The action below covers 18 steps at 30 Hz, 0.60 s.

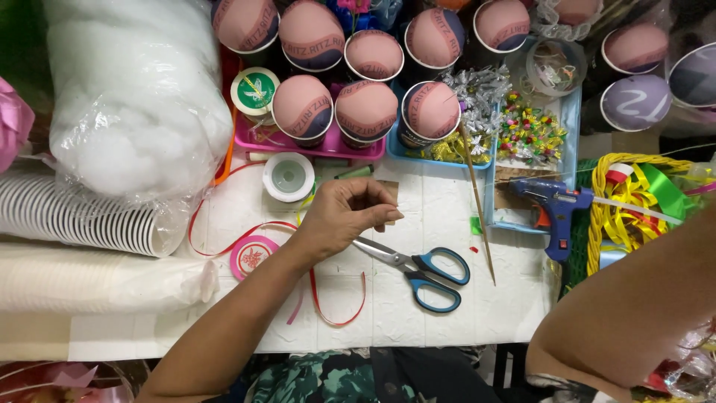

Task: Assembling small decorative components by tying thread around a bead and trimming the excess with scissors.

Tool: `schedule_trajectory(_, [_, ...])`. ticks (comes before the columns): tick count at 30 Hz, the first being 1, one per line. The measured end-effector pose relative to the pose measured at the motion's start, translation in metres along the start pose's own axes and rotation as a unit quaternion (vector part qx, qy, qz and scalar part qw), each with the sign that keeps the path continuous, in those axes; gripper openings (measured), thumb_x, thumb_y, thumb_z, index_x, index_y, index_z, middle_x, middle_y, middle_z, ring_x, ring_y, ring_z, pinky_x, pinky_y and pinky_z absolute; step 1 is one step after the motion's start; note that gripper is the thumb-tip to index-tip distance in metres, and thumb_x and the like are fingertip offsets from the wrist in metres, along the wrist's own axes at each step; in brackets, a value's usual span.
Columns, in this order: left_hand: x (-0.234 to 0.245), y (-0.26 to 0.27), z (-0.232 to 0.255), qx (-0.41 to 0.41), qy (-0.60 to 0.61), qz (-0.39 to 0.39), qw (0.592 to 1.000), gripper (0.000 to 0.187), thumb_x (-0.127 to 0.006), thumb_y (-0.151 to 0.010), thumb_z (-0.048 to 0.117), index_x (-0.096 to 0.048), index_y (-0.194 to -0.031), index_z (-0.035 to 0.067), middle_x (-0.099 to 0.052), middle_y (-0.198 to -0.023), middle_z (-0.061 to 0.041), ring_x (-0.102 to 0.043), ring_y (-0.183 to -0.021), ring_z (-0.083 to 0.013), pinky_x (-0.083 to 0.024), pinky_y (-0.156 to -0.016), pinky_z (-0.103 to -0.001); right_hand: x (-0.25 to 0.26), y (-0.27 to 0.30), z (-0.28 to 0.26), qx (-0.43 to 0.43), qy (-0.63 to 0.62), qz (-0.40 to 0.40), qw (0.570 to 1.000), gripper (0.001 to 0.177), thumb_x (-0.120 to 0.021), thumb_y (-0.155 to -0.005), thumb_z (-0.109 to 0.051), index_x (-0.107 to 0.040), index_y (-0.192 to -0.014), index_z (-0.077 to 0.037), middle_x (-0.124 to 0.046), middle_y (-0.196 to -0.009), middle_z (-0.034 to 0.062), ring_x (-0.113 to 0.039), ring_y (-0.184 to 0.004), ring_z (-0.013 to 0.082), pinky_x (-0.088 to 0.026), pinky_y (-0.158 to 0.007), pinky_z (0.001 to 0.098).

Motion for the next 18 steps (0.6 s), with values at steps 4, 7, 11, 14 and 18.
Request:
schedule_trajectory(4, [-0.006,0.008,0.023,0.090,0.076,-0.019,0.993,0.021,-0.076,-0.088,0.016,-0.074,-0.104,0.000,-0.073,-0.083,-0.010,-0.068,-0.068,-0.0173,-0.060,-0.070,-0.026,-0.061,0.020,-0.007,0.013,0.019,0.010,1.000,0.031,-0.045,-0.107,-0.015,-0.040,-0.076,-0.015,-0.035,-0.073,0.0022,-0.036,-0.062,0.0158,-0.032,-0.063,0.0301])
schedule_trajectory(7, [-0.011,0.012,0.028,0.095,0.091,-0.025,0.991,0.032,-0.066,-0.096,0.029,-0.075,-0.106,-0.001,-0.073,-0.087,-0.014,-0.071,-0.070,-0.0169,-0.058,-0.069,-0.024,-0.132,0.045,-0.007,0.040,-0.021,-0.092,0.995,0.045,-0.051,-0.101,0.006,-0.050,-0.143,-0.010,-0.051,-0.150,0.0005,-0.038,-0.054,0.0038,-0.028,-0.043,0.0186])
schedule_trajectory(11, [-0.010,0.015,0.025,0.059,0.134,-0.012,0.989,0.024,-0.070,-0.095,0.009,-0.071,-0.112,-0.008,-0.076,-0.087,-0.018,-0.076,-0.075,-0.0185,-0.064,-0.071,-0.025,-0.149,0.073,0.043,-0.095,0.035,-0.170,0.980,0.029,-0.055,-0.090,0.004,-0.073,-0.112,0.006,-0.061,-0.072,0.0108,-0.056,-0.064,0.0118,-0.050,-0.061,0.0232])
schedule_trajectory(14, [-0.009,0.018,0.031,0.033,0.112,-0.008,0.993,0.023,-0.070,-0.094,0.006,-0.072,-0.112,-0.008,-0.076,-0.090,-0.018,-0.077,-0.079,-0.0186,-0.064,-0.074,-0.025,-0.169,0.090,0.043,-0.092,0.063,-0.326,0.939,0.052,-0.049,-0.099,-0.033,-0.069,-0.123,0.008,-0.069,-0.100,0.0253,-0.065,-0.090,0.0289,-0.054,-0.075,0.0384])
schedule_trajectory(18, [-0.008,0.019,0.037,-0.001,0.084,0.004,0.996,0.024,-0.072,-0.092,0.003,-0.072,-0.113,-0.007,-0.077,-0.091,-0.017,-0.077,-0.081,-0.0178,-0.063,-0.074,-0.024,-0.178,0.098,0.042,-0.052,0.056,-0.413,0.907,0.031,-0.062,-0.097,-0.028,-0.072,-0.093,0.001,-0.060,-0.080,0.0124,-0.057,-0.071,0.0231,-0.050,-0.066,0.0364])
Point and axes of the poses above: each hand's wrist, its own y-axis away from the middle knuckle, its own x-axis out of the back of the hand, z = x × y, the point moved 3 cm from there along -y, towards the middle knuckle
